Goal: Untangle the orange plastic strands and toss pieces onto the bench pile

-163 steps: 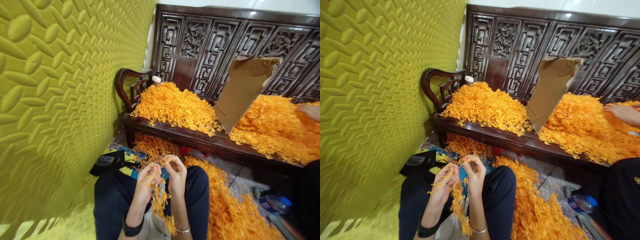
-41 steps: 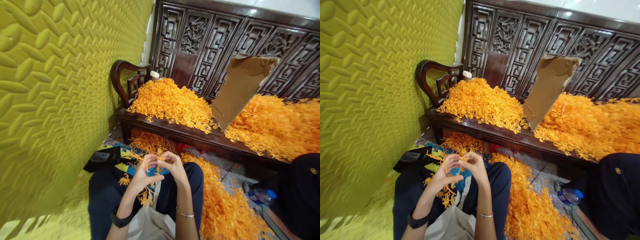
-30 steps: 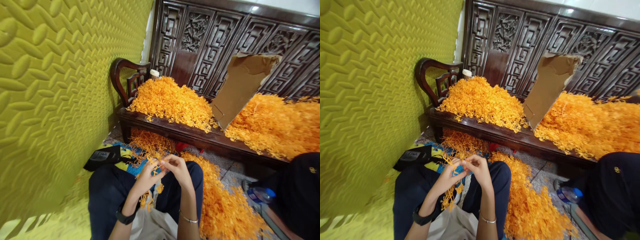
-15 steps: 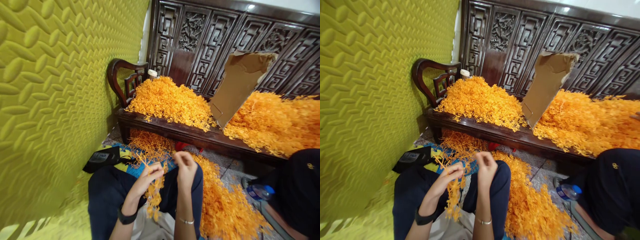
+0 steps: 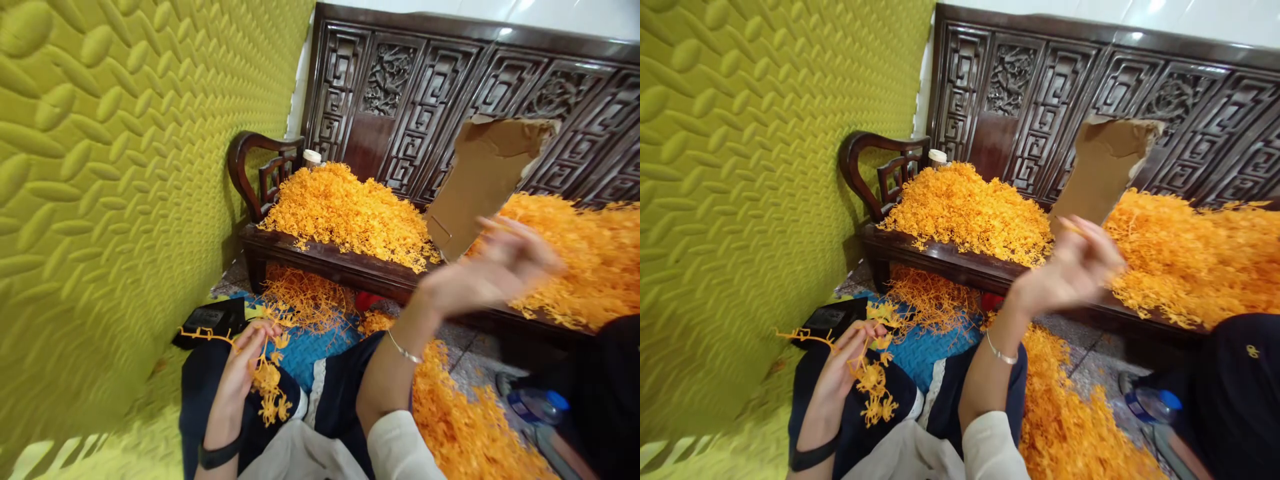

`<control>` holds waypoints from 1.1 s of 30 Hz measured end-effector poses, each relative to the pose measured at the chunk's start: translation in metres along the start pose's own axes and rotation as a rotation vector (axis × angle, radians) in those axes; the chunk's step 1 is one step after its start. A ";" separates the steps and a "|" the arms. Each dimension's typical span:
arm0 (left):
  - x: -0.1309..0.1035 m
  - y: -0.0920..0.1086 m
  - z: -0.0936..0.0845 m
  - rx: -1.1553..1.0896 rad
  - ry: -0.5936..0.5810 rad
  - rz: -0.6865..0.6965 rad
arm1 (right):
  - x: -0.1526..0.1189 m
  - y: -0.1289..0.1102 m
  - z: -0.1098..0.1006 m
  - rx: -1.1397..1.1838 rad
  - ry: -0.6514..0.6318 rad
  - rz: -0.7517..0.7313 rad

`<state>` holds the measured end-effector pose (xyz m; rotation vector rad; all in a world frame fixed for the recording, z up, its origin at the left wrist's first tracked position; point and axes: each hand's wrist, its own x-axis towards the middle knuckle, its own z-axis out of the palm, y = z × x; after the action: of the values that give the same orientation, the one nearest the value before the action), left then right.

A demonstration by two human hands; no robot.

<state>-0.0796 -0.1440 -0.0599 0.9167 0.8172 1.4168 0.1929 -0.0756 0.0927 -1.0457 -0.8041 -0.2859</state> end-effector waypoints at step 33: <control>-0.001 -0.016 0.021 0.417 -0.024 -0.155 | -0.176 0.027 -0.039 0.353 -1.319 0.676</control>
<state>-0.0535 -0.1446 -0.0644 1.1539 1.1657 1.1175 0.1051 -0.1220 -0.0595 -1.0294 -1.4985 1.2111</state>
